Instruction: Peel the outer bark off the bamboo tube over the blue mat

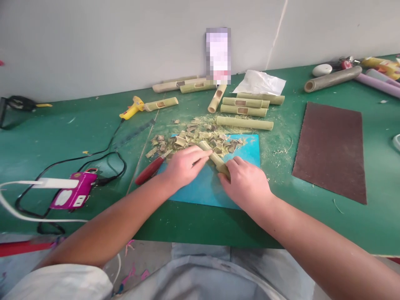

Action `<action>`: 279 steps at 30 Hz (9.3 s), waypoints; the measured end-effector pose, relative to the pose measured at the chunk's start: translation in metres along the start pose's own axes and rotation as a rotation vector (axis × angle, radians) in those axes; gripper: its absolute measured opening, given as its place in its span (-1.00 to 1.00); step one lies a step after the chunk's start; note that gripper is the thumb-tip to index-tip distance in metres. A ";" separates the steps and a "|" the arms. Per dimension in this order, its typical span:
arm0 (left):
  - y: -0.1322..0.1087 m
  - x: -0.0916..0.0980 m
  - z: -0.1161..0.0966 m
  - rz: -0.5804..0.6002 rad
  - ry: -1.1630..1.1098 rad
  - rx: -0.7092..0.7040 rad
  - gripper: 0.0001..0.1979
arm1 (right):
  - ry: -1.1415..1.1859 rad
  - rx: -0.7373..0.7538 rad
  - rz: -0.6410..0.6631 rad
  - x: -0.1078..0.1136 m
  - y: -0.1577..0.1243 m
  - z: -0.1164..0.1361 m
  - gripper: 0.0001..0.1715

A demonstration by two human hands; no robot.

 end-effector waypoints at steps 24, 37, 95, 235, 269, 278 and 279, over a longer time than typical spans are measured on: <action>-0.004 0.002 -0.009 0.003 0.154 0.003 -0.71 | 0.001 -0.008 0.031 0.000 -0.001 -0.001 -0.74; -0.007 0.001 -0.024 0.073 0.212 -0.149 -0.72 | -0.032 0.032 0.029 -0.001 -0.001 0.002 -0.76; -0.008 0.006 -0.015 0.056 0.218 -0.068 -0.74 | 0.100 0.009 0.169 -0.002 -0.001 0.002 -0.73; -0.004 0.034 0.008 -0.350 -0.081 -0.150 -0.86 | 0.256 0.139 -0.058 0.025 -0.025 -0.064 -0.68; -0.004 0.025 0.005 -0.207 -0.026 -0.092 -0.87 | -0.179 0.297 -0.035 0.020 0.008 -0.002 -0.63; -0.003 0.026 0.006 -0.207 -0.037 -0.063 -0.86 | -0.116 0.237 -0.064 0.020 0.017 -0.013 -0.69; -0.003 0.026 0.006 -0.208 -0.042 -0.058 -0.86 | -0.118 0.253 -0.091 0.021 0.017 -0.012 -0.68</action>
Point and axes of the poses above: each hand's wrist, its own y-axis towards the middle knuckle, its own x-axis out of the back of the hand, z = x × y, the point moved 4 cm from there along y, towards the middle knuckle, and after that the axes turned 1 degree about -x, right-handed, at the moved point
